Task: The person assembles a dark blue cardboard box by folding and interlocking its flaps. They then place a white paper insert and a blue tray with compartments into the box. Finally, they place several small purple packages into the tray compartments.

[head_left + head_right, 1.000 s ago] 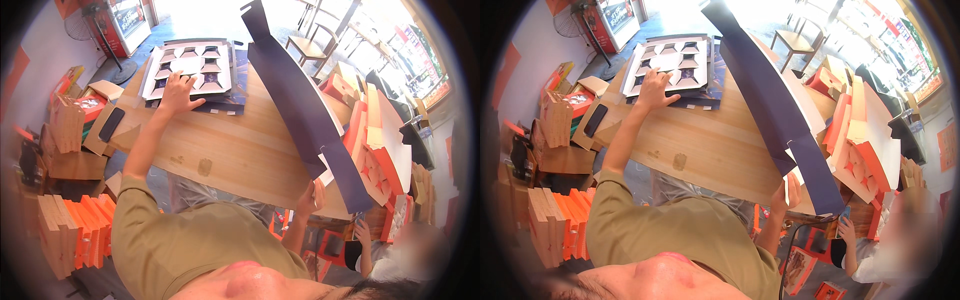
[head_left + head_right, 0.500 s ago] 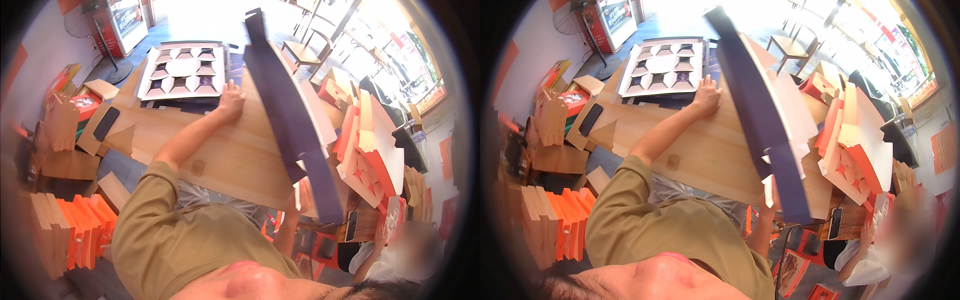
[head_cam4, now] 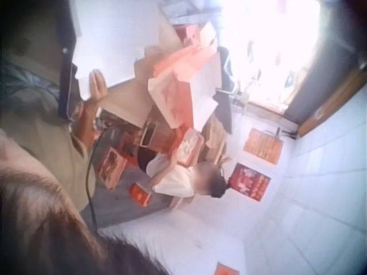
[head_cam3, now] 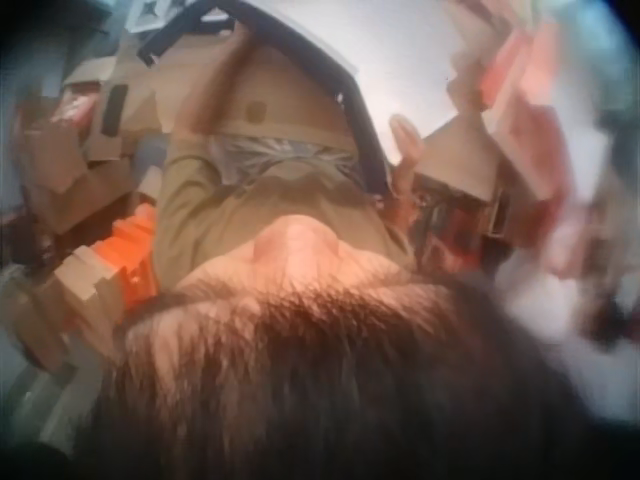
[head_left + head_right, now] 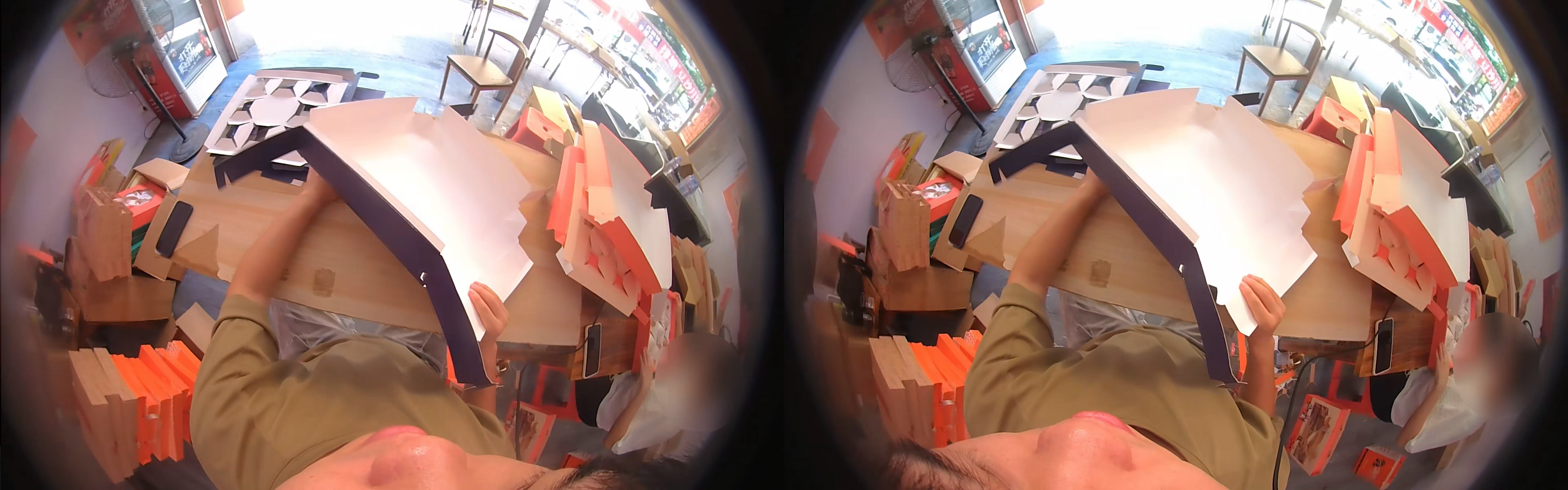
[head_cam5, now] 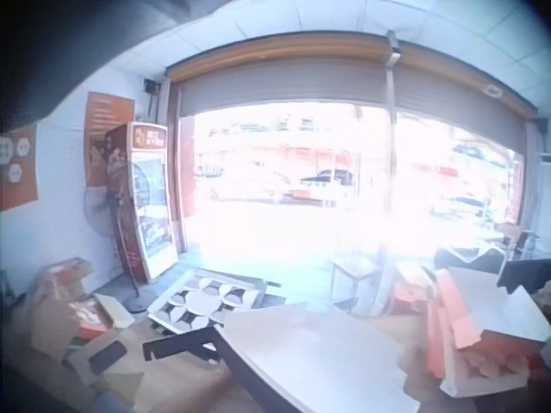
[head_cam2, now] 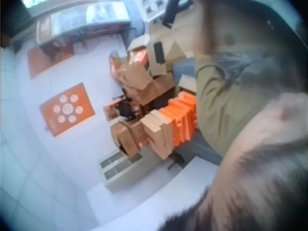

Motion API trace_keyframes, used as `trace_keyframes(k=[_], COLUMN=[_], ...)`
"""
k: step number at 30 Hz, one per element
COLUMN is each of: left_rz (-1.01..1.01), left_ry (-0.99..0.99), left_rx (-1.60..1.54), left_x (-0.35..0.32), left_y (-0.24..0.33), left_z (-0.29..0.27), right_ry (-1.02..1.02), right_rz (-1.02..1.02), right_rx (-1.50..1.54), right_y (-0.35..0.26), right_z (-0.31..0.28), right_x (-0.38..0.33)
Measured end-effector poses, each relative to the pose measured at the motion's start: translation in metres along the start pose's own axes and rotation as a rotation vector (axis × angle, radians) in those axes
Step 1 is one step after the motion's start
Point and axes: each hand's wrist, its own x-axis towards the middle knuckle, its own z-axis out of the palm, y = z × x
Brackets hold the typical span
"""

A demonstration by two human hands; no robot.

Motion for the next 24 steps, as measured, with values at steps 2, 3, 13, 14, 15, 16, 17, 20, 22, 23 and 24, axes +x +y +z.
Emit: trace_keyframes(k=[2,3,13,14,15,16,17,20,22,23,24], left_rz=[-0.103,-0.166,-0.567,-0.578,-0.59,-0.601,-0.599,-0.618,-0.619,-0.608,-0.601], left_ry=[-0.038,-0.078,-0.183,-0.187,-0.19,-0.193,-0.198,-0.201,-0.224,-0.241,-0.233], left_rx=[-0.004,0.007,0.178,0.188,0.198,0.207,0.209,0.256,0.264,0.261,0.267], left_x=[-0.005,-0.006,-0.009,-0.008,-0.008,-0.009,-0.006,-0.014,-0.011,-0.01,-0.017], left_y=[-0.01,-0.012,-0.015,-0.015,-0.015,-0.015,-0.013,-0.019,-0.017,-0.016,-0.022], left_z=[0.01,0.011,0.011,0.011,0.01,0.008,0.011,0.003,-0.003,-0.002,-0.007], right_ry=[-0.013,-0.004,0.096,0.092,0.086,0.073,0.068,0.007,-0.045,-0.061,-0.089], right_rz=[-0.009,0.008,0.096,0.099,0.103,0.103,0.107,0.105,0.105,0.102,0.085], right_rx=[0.008,0.01,0.04,0.032,0.019,0.01,-0.009,-0.023,-0.032,-0.039,0.008], right_y=[0.004,0.005,0.004,0.005,0.006,0.006,0.004,0.004,0.008,0.008,0.015], right_z=[0.002,0.002,0.002,0.0,-0.002,-0.004,-0.009,-0.017,-0.024,-0.03,-0.028], right_x=[-0.004,-0.007,-0.012,-0.011,-0.011,-0.01,-0.009,0.002,0.002,0.0,-0.001])
